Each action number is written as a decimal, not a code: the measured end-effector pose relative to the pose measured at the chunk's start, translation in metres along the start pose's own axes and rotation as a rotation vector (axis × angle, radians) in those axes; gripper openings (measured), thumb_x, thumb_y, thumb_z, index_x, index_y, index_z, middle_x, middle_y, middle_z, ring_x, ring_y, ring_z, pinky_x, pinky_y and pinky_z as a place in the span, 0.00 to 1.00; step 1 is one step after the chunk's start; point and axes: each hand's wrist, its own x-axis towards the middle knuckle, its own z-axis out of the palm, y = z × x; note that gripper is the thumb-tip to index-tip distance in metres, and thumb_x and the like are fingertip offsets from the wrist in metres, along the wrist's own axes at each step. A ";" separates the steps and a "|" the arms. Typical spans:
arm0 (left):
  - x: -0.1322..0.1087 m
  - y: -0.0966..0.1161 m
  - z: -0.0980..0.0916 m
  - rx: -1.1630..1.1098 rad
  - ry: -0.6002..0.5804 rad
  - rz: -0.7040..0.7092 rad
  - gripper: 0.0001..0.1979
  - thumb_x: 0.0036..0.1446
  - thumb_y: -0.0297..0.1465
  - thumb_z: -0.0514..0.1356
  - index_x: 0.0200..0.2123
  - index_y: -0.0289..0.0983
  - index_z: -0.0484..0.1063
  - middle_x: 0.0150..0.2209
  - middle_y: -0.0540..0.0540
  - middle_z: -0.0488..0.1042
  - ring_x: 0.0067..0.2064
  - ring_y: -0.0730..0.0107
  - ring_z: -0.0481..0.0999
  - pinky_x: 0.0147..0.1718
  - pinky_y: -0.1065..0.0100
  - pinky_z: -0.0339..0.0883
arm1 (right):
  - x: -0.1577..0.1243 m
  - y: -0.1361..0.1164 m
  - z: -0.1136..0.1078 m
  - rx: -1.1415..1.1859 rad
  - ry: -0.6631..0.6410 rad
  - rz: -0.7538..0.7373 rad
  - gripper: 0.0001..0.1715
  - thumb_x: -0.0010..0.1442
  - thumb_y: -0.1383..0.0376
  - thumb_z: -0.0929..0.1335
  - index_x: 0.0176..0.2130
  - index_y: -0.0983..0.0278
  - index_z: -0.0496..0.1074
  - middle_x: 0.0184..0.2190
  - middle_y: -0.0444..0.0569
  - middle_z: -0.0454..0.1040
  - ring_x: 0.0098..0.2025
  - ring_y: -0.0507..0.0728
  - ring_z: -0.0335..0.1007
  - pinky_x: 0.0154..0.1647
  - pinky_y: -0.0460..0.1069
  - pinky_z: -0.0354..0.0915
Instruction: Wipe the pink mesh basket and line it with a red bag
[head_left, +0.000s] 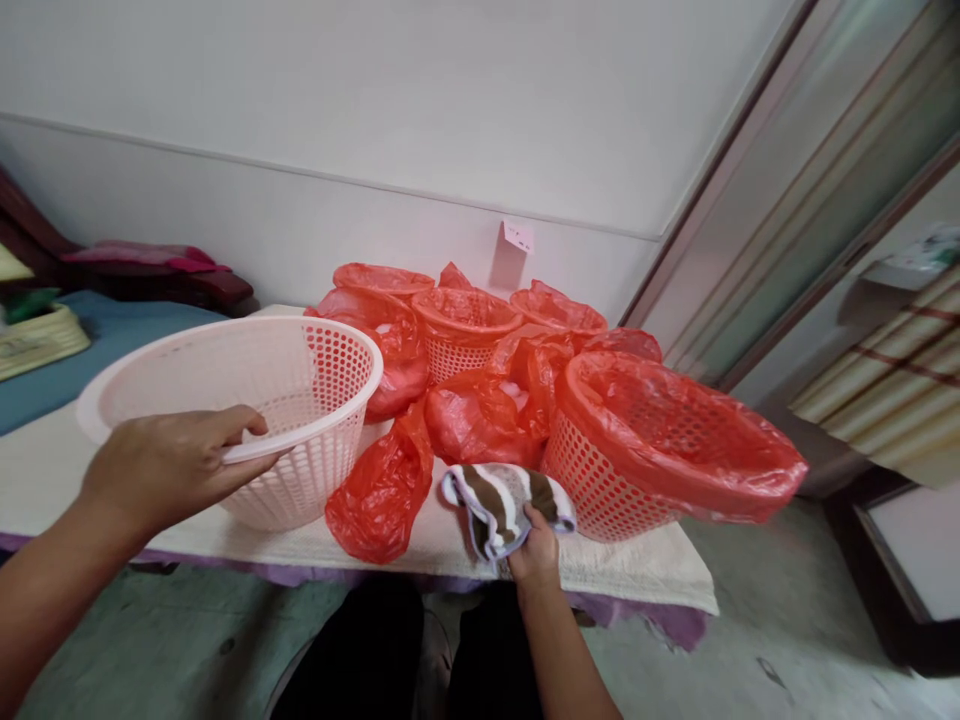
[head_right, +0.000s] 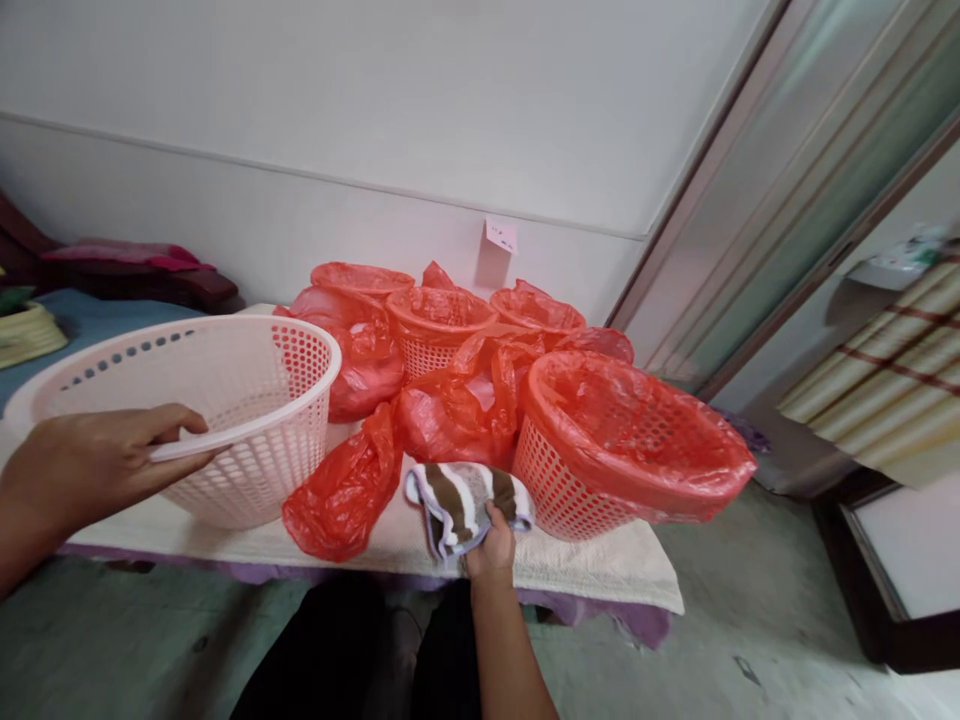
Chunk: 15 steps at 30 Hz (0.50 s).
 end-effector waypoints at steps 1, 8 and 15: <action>0.000 0.000 0.000 0.004 0.002 -0.003 0.27 0.56 0.55 0.47 0.39 0.45 0.76 0.31 0.49 0.81 0.32 0.54 0.80 0.26 0.64 0.58 | 0.000 0.001 0.000 -0.013 0.014 0.009 0.11 0.55 0.69 0.66 0.40 0.64 0.73 0.30 0.46 0.82 0.37 0.58 0.81 0.42 0.53 0.76; -0.001 0.000 -0.003 0.010 -0.042 -0.001 0.25 0.56 0.55 0.47 0.39 0.46 0.75 0.31 0.50 0.81 0.33 0.54 0.80 0.26 0.64 0.58 | -0.015 0.002 0.005 -0.136 -0.044 0.041 0.20 0.54 0.66 0.72 0.47 0.66 0.71 0.33 0.49 0.83 0.37 0.60 0.81 0.39 0.52 0.76; -0.001 -0.001 -0.001 0.013 -0.009 0.007 0.26 0.57 0.55 0.46 0.39 0.45 0.76 0.31 0.50 0.81 0.33 0.55 0.81 0.25 0.64 0.59 | -0.023 -0.009 0.001 -0.403 -0.174 0.410 0.24 0.68 0.52 0.60 0.44 0.68 0.72 0.29 0.54 0.81 0.27 0.58 0.79 0.27 0.50 0.73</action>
